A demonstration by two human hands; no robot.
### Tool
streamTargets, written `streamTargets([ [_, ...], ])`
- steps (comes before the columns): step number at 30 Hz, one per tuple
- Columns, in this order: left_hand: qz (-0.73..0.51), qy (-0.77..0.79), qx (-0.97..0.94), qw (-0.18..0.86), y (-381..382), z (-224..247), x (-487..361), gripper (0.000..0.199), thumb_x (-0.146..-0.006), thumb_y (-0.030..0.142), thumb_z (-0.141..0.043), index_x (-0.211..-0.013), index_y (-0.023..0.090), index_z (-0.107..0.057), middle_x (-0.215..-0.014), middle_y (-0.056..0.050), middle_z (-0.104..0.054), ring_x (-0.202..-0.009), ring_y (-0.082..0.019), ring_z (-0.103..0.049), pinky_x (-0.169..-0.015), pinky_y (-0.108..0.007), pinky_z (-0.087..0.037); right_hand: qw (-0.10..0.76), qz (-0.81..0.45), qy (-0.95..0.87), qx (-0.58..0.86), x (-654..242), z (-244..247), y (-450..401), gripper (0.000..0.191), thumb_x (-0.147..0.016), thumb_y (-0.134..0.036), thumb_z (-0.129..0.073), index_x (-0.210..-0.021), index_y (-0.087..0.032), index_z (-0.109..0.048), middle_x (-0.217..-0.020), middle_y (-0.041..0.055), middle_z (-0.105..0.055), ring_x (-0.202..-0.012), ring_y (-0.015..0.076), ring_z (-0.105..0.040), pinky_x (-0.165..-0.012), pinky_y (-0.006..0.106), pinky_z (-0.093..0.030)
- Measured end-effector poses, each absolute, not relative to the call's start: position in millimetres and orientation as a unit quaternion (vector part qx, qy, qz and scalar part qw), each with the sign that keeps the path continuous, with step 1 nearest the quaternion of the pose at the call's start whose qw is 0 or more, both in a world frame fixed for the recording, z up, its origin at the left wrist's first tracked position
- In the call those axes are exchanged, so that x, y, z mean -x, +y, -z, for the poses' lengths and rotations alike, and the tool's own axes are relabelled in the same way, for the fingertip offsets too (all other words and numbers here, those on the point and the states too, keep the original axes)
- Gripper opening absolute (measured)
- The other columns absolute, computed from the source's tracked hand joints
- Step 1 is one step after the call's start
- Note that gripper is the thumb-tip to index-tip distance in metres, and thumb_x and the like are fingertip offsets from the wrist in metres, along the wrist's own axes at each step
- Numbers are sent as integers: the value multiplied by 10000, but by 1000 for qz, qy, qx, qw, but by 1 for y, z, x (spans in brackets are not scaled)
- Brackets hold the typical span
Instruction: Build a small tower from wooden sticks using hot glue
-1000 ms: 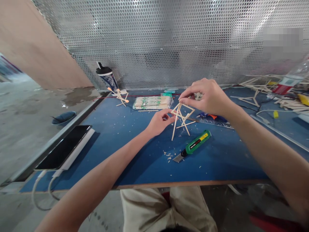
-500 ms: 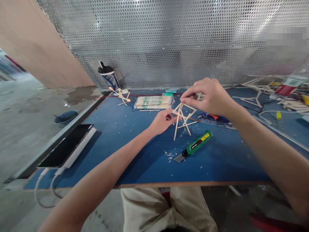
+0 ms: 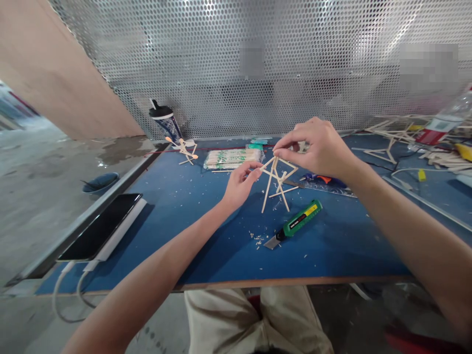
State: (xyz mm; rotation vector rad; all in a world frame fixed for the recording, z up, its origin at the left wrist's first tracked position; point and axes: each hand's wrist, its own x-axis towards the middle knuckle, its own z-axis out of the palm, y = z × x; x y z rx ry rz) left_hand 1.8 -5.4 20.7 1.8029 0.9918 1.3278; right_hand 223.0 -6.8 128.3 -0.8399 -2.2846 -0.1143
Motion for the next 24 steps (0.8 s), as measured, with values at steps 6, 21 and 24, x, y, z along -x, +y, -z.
streamTargets([
  [6,-524,375,-675,359,-5,-22,-2,261,-942,377,-524,-937,197,-712,-882,-40,-667,-684,-111,-520,-637,-239,-442,391,-19,-853,345,-229,-129,-2,210,-879,-403,-620,-898,-252,-764,-823,22,-749,-772,206,-659,-731,360,-467],
  [21,-397,413,-780,253,-17,-22,-5,281,-879,451,-624,-936,200,-738,-852,-37,-735,-641,-117,-557,-591,-265,-439,403,-31,-850,337,-226,-127,-2,162,-840,-381,-672,-859,-259,-777,-775,20,-737,-722,197,-647,-714,366,-467],
  [24,-388,412,-788,244,-18,-23,-4,275,-894,435,-606,-901,200,-749,-831,-35,-731,-634,-115,-545,-582,-269,-428,396,-9,-855,335,-226,-126,-1,151,-848,-377,-668,-867,-271,-773,-769,9,-733,-722,188,-639,-739,362,-447],
])
